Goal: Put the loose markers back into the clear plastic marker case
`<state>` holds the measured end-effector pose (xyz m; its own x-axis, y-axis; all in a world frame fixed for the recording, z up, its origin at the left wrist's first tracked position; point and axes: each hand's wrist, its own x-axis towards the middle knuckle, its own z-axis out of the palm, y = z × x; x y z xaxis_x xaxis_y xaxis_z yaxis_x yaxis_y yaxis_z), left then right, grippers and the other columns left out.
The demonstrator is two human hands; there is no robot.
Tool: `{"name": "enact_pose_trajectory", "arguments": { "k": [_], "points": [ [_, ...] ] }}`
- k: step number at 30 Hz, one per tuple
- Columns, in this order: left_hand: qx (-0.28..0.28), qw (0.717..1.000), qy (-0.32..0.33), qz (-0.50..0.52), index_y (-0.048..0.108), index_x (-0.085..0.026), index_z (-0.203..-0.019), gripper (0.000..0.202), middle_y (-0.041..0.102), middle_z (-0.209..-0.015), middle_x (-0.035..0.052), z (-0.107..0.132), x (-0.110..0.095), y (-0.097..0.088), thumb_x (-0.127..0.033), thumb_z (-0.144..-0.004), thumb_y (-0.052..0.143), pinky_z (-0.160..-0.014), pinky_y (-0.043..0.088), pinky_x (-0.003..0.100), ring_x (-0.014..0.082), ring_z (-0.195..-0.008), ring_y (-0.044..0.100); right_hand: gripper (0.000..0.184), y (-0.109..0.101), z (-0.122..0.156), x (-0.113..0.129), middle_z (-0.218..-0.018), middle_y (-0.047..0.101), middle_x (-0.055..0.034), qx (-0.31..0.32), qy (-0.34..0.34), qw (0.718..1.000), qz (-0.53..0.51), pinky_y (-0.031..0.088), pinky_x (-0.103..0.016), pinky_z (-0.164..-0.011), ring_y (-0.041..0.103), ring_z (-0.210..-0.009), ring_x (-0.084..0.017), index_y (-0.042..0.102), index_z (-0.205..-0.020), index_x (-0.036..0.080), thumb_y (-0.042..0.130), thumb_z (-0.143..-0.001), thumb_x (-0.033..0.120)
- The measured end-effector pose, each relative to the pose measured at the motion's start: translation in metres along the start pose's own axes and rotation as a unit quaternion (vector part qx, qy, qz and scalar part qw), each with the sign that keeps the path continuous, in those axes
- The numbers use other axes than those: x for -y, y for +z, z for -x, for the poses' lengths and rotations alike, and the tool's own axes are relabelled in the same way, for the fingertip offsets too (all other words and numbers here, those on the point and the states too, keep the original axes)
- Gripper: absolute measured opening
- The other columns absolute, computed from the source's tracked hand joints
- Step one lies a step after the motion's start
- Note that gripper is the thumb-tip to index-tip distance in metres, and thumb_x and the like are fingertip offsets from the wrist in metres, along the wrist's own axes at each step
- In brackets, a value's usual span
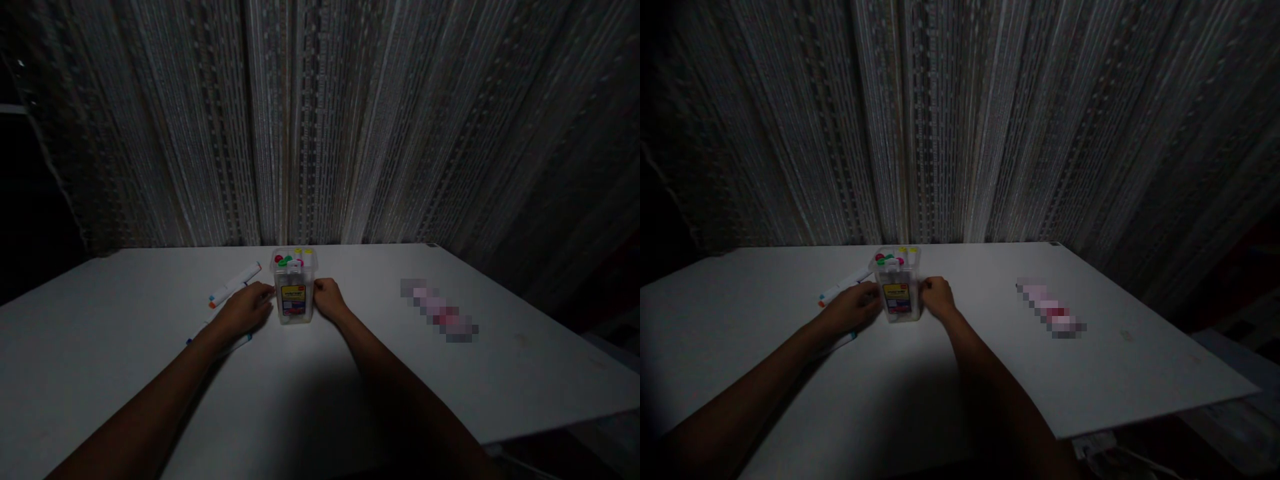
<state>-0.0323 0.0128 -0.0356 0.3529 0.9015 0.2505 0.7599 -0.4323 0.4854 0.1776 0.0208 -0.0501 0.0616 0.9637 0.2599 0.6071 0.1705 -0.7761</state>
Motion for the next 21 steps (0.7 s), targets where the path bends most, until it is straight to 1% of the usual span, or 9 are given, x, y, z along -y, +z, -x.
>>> {"name": "enact_pose_trajectory", "arguments": {
  "k": [2, 4, 7, 10, 12, 15, 19, 21],
  "points": [
    [0.007, 0.999, 0.025, -0.033, 0.061, -0.017, -0.101, 0.033, 0.062, -0.101, 0.0077, -0.0004, 0.0021, 0.0003, -0.025, -0.070, 0.050, -0.081, 0.045, 0.030, 0.0218, -0.091, 0.059, 0.025, -0.0001, 0.0000, -0.0001, -0.064, 0.064, -0.0025, 0.000, 0.000, 1.000, -0.002, 0.034, -0.021, -0.052, 0.053, -0.061, -0.013, 0.066, -0.060, 0.014, 0.045, -0.074, 0.018],
    [0.006, 0.998, 0.029, -0.050, 0.060, -0.017, -0.103, 0.035, 0.060, -0.104, 0.0082, -0.0007, 0.0033, 0.0000, -0.022, -0.070, 0.049, -0.080, 0.045, 0.030, 0.0210, -0.090, 0.059, 0.025, -0.0002, -0.0002, -0.0001, -0.064, 0.065, -0.0030, 0.001, -0.002, 1.000, 0.000, 0.035, -0.021, -0.053, 0.054, -0.061, -0.013, 0.066, -0.061, 0.014, 0.045, -0.073, 0.017],
    [0.012, 0.997, 0.004, -0.075, 0.059, -0.019, -0.106, 0.039, 0.059, -0.105, 0.0078, -0.0008, 0.0031, -0.0012, -0.017, -0.068, 0.050, -0.080, 0.045, 0.030, 0.0204, -0.086, 0.060, 0.024, -0.0008, -0.0003, 0.0003, -0.066, 0.066, -0.0034, 0.003, -0.007, 1.000, 0.004, 0.036, -0.021, -0.053, 0.055, -0.063, -0.014, 0.067, -0.063, 0.013, 0.045, -0.072, 0.015],
    [0.024, 0.995, -0.023, -0.097, 0.059, -0.020, -0.106, 0.040, 0.063, -0.103, 0.0074, -0.0008, 0.0019, -0.0034, -0.015, -0.067, 0.051, -0.080, 0.044, 0.030, 0.0219, -0.090, 0.060, 0.024, -0.0016, 0.0002, 0.0012, -0.067, 0.066, -0.0033, 0.004, -0.009, 1.000, 0.003, 0.037, -0.021, -0.054, 0.056, -0.065, -0.014, 0.068, -0.065, 0.013, 0.045, -0.072, 0.015],
    [0.037, 0.994, -0.034, -0.092, 0.059, -0.020, -0.106, 0.041, 0.066, -0.100, 0.0071, -0.0011, 0.0013, -0.0051, -0.016, -0.066, 0.052, -0.078, 0.044, 0.029, 0.0221, -0.090, 0.061, 0.024, -0.0019, 0.0005, 0.0014, -0.068, 0.067, -0.0034, 0.007, -0.011, 1.000, 0.002, 0.038, -0.021, -0.055, 0.056, -0.065, -0.014, 0.068, -0.066, 0.013, 0.045, -0.073, 0.014],
    [0.050, 0.994, -0.054, -0.077, 0.058, -0.019, -0.107, 0.041, 0.068, -0.096, 0.0069, -0.0017, 0.0006, -0.0070, -0.018, -0.067, 0.053, -0.073, 0.045, 0.028, 0.0218, -0.084, 0.063, 0.024, -0.0015, 0.0004, 0.0007, -0.069, 0.067, -0.0041, 0.008, -0.009, 1.000, -0.002, 0.040, -0.022, -0.057, 0.057, -0.066, -0.015, 0.069, -0.067, 0.013, 0.046, -0.074, 0.015],
    [0.030, 0.993, -0.072, -0.083, 0.061, -0.017, -0.103, 0.035, 0.069, -0.097, 0.0090, -0.0016, -0.0017, -0.0087, -0.023, -0.069, 0.053, -0.074, 0.044, 0.029, 0.0234, -0.087, 0.064, 0.022, -0.0006, -0.0003, -0.0009, -0.068, 0.068, -0.0045, 0.010, -0.002, 1.000, -0.006, 0.041, -0.023, -0.059, 0.058, -0.067, -0.016, 0.070, -0.070, 0.013, 0.048, -0.074, 0.017],
    [0.016, 0.993, -0.073, -0.088, 0.063, -0.017, -0.100, 0.032, 0.070, -0.095, 0.0094, -0.0010, -0.0035, -0.0096, -0.027, -0.072, 0.051, -0.072, 0.044, 0.028, 0.0236, -0.087, 0.064, 0.022, -0.0004, -0.0006, -0.0014, -0.068, 0.068, -0.0042, 0.010, -0.004, 1.000, -0.005, 0.042, -0.023, -0.061, 0.059, -0.068, -0.016, 0.071, -0.071, 0.014, 0.049, -0.074, 0.017]
  ]
}}
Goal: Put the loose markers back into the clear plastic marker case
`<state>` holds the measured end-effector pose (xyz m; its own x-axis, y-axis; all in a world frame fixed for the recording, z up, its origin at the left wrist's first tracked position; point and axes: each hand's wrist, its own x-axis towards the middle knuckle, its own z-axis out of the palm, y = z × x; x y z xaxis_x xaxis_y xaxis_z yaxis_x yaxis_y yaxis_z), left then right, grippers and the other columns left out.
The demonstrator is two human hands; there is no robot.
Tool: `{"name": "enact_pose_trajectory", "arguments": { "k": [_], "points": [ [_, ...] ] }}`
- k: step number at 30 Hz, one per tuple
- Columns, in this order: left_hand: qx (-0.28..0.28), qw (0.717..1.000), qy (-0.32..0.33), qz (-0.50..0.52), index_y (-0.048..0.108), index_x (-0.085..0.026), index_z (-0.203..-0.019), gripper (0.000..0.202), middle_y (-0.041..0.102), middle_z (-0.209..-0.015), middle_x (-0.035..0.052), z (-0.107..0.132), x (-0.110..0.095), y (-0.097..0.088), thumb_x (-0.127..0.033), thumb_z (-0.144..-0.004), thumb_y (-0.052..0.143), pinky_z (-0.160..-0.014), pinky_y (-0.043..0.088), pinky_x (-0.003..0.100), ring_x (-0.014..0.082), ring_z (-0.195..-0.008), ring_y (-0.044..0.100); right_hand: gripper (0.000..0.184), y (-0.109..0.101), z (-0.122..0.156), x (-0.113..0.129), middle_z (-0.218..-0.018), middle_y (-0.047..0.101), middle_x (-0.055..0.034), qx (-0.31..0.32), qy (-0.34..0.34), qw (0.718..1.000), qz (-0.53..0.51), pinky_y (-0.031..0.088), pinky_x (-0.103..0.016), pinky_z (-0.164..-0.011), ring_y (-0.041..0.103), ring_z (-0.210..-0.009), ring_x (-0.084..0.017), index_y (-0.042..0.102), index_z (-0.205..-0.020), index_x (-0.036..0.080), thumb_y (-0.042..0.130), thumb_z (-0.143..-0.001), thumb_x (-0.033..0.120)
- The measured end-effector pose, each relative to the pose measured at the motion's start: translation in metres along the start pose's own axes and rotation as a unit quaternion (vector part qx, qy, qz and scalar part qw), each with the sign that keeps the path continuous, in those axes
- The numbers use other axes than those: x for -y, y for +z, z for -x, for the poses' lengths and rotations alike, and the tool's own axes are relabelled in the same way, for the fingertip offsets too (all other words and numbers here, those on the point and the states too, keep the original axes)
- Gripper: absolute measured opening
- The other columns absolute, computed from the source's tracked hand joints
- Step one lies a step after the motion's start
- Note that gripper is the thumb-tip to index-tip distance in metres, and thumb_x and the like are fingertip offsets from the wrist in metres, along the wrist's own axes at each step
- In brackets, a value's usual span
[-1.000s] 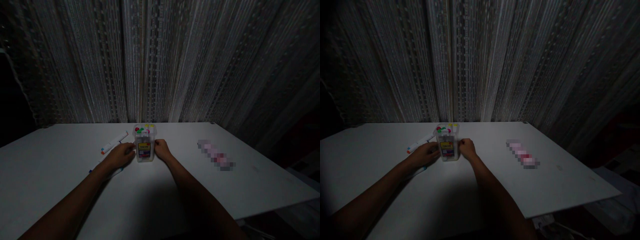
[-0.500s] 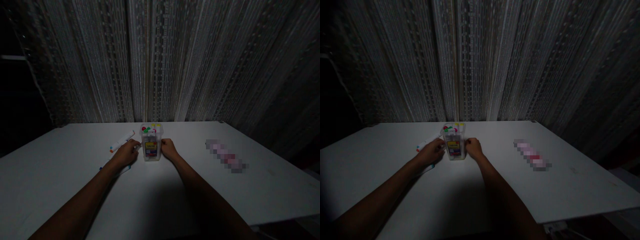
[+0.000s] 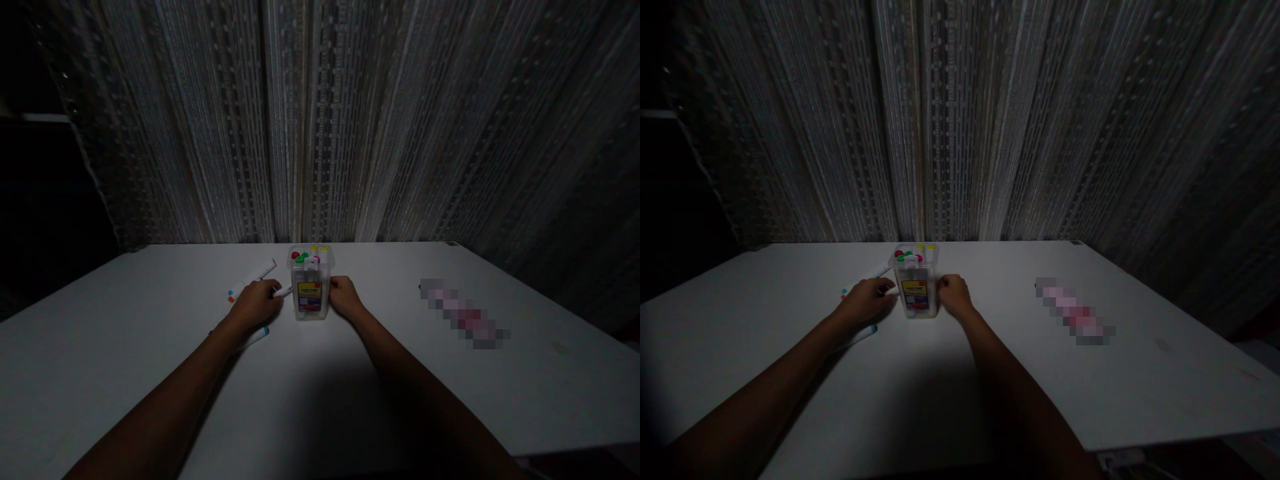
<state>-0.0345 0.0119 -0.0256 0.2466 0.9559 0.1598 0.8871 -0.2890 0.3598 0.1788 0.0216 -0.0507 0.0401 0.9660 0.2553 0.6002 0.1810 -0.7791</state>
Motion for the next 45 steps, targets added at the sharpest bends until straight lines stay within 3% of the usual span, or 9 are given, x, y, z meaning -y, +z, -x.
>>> {"name": "enact_pose_trajectory", "arguments": {
  "k": [11, 20, 25, 36, 45],
  "points": [
    [0.005, 1.000, -0.006, -0.024, 0.064, -0.019, -0.086, 0.025, 0.069, -0.084, 0.0071, 0.000, -0.001, -0.001, -0.036, -0.074, 0.050, -0.063, 0.039, 0.028, 0.0222, -0.078, 0.063, 0.022, -0.001, 0.001, 0.003, -0.070, 0.069, -0.0034, 0.004, -0.002, 1.000, 0.006, 0.042, -0.024, -0.063, 0.059, -0.068, -0.016, 0.070, -0.073, 0.014, 0.049, -0.075, 0.017],
    [0.040, 0.999, 0.022, 0.021, 0.066, -0.019, -0.085, 0.022, 0.069, -0.078, 0.0044, 0.002, -0.002, -0.002, -0.034, -0.072, 0.055, -0.060, 0.038, 0.026, 0.0196, -0.072, 0.062, 0.028, -0.010, 0.005, 0.012, -0.106, 0.065, -0.0089, -0.036, -0.002, 0.991, 0.129, 0.040, -0.023, -0.075, 0.059, -0.095, -0.018, 0.067, -0.097, 0.018, 0.046, -0.079, 0.018],
    [0.062, 0.997, 0.040, 0.022, 0.067, -0.020, -0.086, 0.022, 0.069, -0.080, 0.0041, -0.001, 0.001, 0.001, -0.031, -0.072, 0.055, -0.061, 0.039, 0.027, 0.0202, -0.074, 0.062, 0.026, -0.011, 0.007, 0.012, -0.103, 0.067, -0.0100, -0.004, 0.002, 0.985, 0.172, 0.041, -0.025, -0.072, 0.061, -0.093, -0.020, 0.070, -0.091, 0.019, 0.047, -0.079, 0.021],
    [0.064, 0.996, 0.053, 0.035, 0.067, -0.020, -0.098, 0.030, 0.069, -0.086, 0.0050, 0.001, 0.000, 0.001, -0.028, -0.071, 0.054, -0.066, 0.042, 0.028, 0.0209, -0.078, 0.062, 0.024, -0.010, 0.007, 0.013, -0.101, 0.067, -0.0095, 0.003, 0.002, 0.986, 0.168, 0.041, -0.024, -0.069, 0.061, -0.090, -0.020, 0.070, -0.090, 0.019, 0.051, -0.077, 0.019],
    [0.053, 0.996, 0.058, 0.031, 0.066, -0.019, -0.091, 0.025, 0.069, -0.091, 0.0072, -0.001, 0.003, 0.003, -0.029, -0.072, 0.054, -0.073, 0.043, 0.030, 0.0236, -0.084, 0.062, 0.026, -0.011, 0.007, 0.013, -0.100, 0.068, -0.0098, 0.013, 0.000, 0.985, 0.173, 0.041, -0.024, -0.068, 0.062, -0.089, -0.021, 0.070, -0.094, 0.018, 0.052, -0.074, 0.019]
  ]
}}
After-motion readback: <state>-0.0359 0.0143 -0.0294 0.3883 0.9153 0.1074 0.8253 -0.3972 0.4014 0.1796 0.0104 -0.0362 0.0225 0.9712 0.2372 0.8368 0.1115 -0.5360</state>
